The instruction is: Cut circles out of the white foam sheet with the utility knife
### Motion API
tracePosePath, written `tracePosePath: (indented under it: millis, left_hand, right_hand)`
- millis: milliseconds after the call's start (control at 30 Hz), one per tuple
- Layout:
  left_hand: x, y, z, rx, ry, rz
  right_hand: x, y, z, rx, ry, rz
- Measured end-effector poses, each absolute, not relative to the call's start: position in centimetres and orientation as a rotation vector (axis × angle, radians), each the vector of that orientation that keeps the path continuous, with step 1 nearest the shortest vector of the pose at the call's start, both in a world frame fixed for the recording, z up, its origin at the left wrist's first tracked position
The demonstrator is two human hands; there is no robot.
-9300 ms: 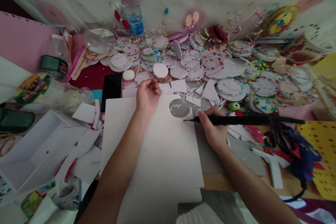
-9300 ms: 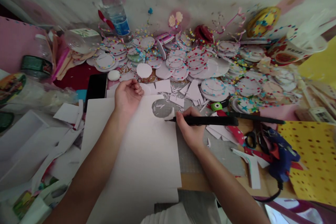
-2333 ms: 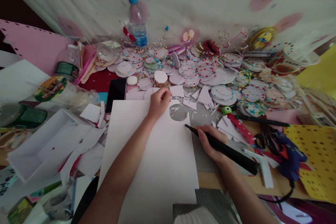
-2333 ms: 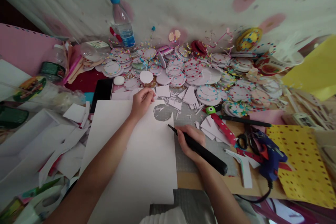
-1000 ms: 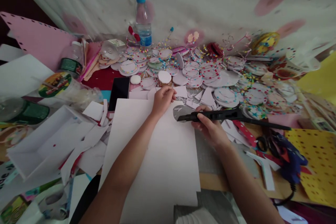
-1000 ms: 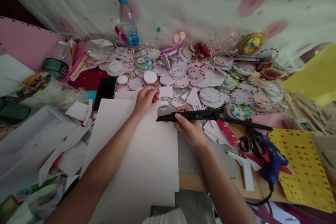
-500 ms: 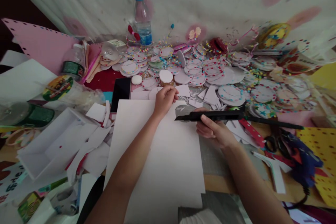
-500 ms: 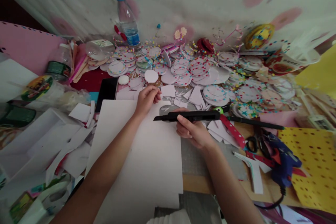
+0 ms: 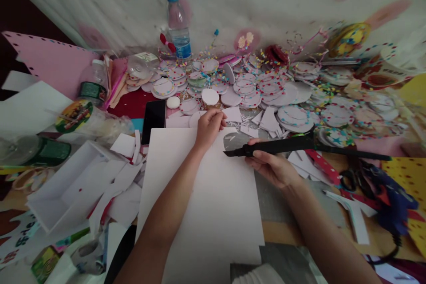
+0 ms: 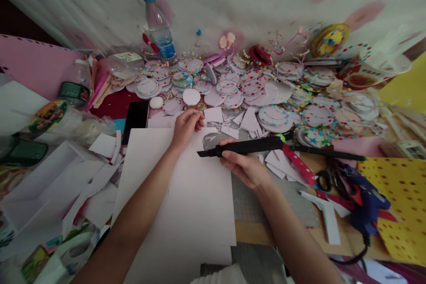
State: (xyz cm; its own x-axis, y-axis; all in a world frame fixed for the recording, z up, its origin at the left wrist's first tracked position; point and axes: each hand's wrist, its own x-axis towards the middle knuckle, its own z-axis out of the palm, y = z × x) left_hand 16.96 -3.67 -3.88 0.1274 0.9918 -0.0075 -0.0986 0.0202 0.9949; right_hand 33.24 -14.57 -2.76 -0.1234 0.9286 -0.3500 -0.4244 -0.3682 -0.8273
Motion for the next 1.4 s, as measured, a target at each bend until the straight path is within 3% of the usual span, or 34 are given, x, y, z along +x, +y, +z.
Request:
tracePosePath:
  millis: [833,1100,1400]
  left_hand:
    - [16.8,-3.9,-4.1,1.217,1.023,1.142]
    - [16.9,-3.8,-4.3,1.236,1.011,1.145]
    - [16.8,-3.9,-4.1,1.239,1.015,1.138]
  right_hand:
    - [31.9,-14.5,-2.9,-1.027,-0.762,1.657]
    - [32.1,-15.0,-3.6,-1.239,-0.987,1.339]
    - [31.6,-14.7,-3.0,-1.187,-0.782,1.386]
